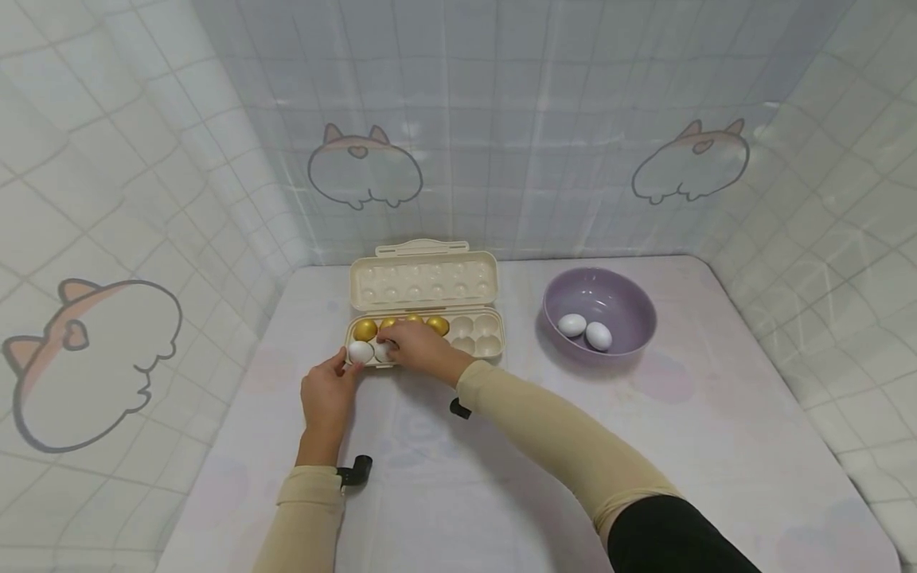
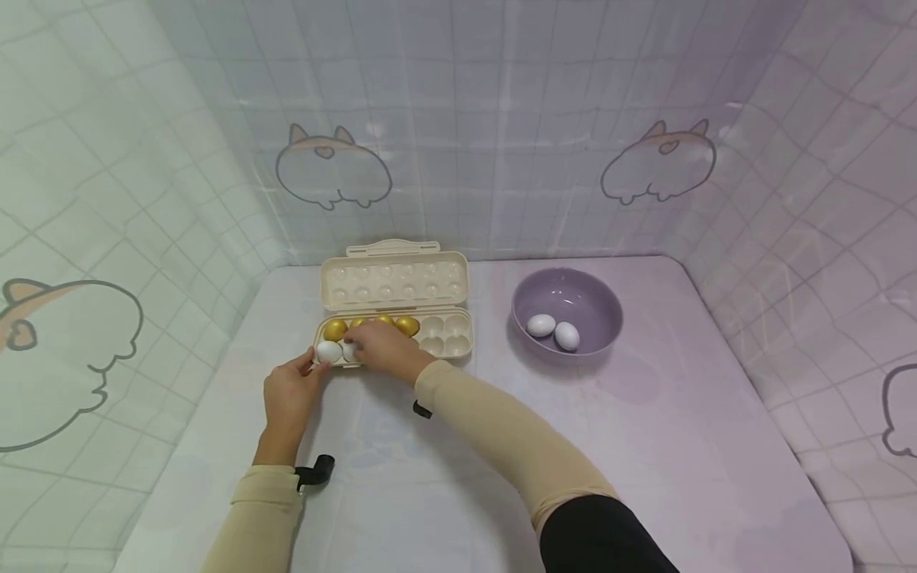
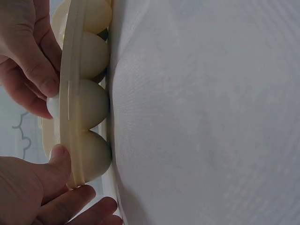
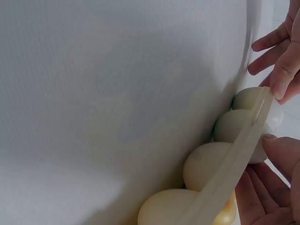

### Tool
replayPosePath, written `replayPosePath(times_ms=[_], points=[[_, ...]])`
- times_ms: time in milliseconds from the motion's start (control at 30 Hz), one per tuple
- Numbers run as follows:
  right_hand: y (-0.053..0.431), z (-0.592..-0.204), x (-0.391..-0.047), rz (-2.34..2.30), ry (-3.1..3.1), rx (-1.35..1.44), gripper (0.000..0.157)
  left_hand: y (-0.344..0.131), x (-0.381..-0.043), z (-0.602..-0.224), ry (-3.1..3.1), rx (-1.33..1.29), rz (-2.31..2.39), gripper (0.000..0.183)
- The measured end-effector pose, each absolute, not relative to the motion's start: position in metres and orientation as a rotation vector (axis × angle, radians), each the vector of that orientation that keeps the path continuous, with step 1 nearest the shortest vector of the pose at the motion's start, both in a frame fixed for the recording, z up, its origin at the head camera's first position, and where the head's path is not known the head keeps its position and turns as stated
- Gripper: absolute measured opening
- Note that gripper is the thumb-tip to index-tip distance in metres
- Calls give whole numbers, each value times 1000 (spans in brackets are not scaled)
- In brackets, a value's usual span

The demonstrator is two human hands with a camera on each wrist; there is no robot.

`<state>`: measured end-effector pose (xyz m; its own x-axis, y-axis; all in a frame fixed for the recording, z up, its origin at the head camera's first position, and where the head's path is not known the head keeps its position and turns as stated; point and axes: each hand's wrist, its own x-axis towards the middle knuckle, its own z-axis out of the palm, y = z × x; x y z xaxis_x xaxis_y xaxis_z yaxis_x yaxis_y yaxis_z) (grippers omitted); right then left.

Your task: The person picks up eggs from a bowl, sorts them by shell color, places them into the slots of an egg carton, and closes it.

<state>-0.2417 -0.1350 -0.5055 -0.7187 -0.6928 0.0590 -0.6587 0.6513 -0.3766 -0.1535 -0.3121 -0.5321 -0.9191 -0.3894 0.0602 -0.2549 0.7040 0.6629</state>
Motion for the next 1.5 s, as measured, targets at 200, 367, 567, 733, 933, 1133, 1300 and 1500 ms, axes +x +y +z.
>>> replayPosePath(times_ms=[200, 367, 567, 733, 933, 1133, 1300, 1500], points=[[-130, -503, -242, -606, 2776, -1074, 33, -309, -155, -532, -2708, 495, -998, 51], [-125, -503, -242, -595, 2792, -1084, 34, -306, -155, -530, -2718, 499, -1008, 52], [-115, -493, -241, -689, 2805, -1049, 31, -305, -155, -530, -2728, 515, -1019, 52], [-104, -481, -244, -730, 2816, -990, 35, -305, -155, -529, -2728, 527, -1020, 53], [-84, -469, -253, -720, 2842, -955, 39, -305, -154, -528, -2740, 552, -1036, 53], [-56, -458, -263, -730, 2855, -892, 42, -306, -152, -526, -2738, 563, -1022, 52], [-29, -454, -271, -748, 2902, -861, 43, -306, -152, -524, -2746, 559, -1011, 52], [15, -449, -281, -668, 2939, -777, 45, -305, -150, -524, -2747, 549, -1019, 52]])
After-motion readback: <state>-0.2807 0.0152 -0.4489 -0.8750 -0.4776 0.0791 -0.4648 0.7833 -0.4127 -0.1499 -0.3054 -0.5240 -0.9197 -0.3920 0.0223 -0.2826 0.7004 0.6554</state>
